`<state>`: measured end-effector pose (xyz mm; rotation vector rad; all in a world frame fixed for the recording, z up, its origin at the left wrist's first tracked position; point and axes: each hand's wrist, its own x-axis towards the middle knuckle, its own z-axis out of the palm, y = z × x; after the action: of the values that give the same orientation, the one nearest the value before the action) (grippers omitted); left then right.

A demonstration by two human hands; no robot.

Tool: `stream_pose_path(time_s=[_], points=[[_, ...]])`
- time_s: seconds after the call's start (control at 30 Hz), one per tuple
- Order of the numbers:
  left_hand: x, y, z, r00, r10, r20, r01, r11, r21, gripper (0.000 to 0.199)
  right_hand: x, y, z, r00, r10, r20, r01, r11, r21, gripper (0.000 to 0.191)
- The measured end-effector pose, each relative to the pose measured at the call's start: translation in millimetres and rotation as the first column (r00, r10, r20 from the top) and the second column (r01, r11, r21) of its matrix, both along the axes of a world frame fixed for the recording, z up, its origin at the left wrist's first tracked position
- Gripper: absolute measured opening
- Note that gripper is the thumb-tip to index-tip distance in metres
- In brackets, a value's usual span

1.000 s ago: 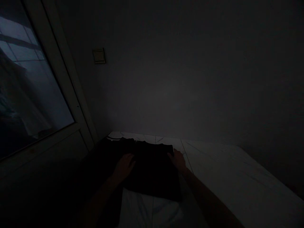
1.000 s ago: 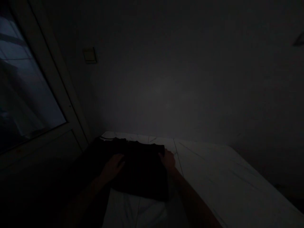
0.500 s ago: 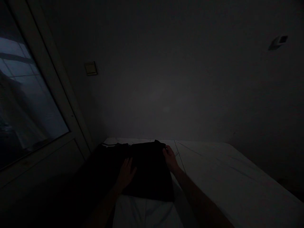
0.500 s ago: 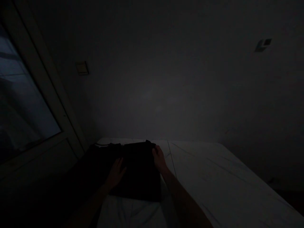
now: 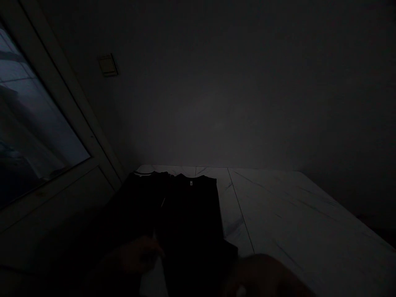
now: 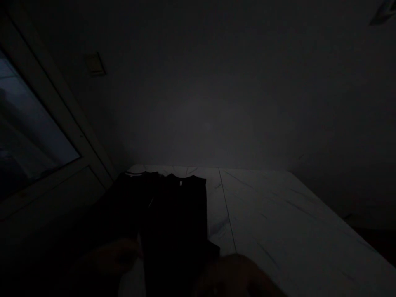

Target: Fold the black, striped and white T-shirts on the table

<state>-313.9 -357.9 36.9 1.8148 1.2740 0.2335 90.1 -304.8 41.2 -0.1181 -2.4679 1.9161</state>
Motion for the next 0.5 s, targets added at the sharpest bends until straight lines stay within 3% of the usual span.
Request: stream_pose_path(time_s=[0.07,0.1,0.17,0.23,0.27,0.3,0.37,0.43,0.5], points=[[11.0,9.4,1.7,0.998,0.061,0.033,-0.062,0.997,0.038,0.041,-11.6,21.1,-2.7,0.965,-0.257,0.045,0.25,0.961,0.121,0.032],[21.6,19.5,2.2,0.994,0.099,0.042,-0.103,0.989,0.107,0.046,-21.1,35.3,-4.5,0.902,-0.428,0.058,0.406,0.886,0.222,0.028],[48.7,42.2,1.9,0.992,0.125,0.005,-0.121,0.956,0.267,0.063,-45.7,65.3,-9.5,0.702,-0.711,0.044,0.62,0.641,0.453,0.023],[75.3,59.0,-1.1,0.991,0.061,-0.117,-0.017,0.938,0.345,0.088,-71.8,90.5,-16.3,0.567,-0.823,0.009,0.63,0.441,0.639,0.021],[85.6,63.0,-3.6,0.983,0.008,-0.184,0.058,0.935,0.349,0.095,-83.1,99.5,-20.2,0.534,-0.845,0.003,0.594,0.378,0.711,0.025],[92.8,63.9,-6.4,0.971,-0.042,-0.235,0.123,0.932,0.341,0.093,-92.4,105.7,-24.4,0.518,-0.856,0.006,0.545,0.336,0.768,0.033],[97.1,57.3,-12.2,0.952,-0.126,-0.279,0.214,0.925,0.314,0.064,-104.8,110.8,-32.8,0.504,-0.864,0.026,0.471,0.3,0.83,0.043],[88.9,42.7,-17.3,0.948,-0.184,-0.261,0.258,0.923,0.287,0.04,-110.1,109.8,-40.5,0.492,-0.87,0.039,0.46,0.298,0.836,0.031],[72.1,24.0,-21.9,0.951,-0.211,-0.224,0.27,0.923,0.275,0.03,-110.7,108.0,-46.8,0.466,-0.884,0.034,0.504,0.297,0.811,0.019]])
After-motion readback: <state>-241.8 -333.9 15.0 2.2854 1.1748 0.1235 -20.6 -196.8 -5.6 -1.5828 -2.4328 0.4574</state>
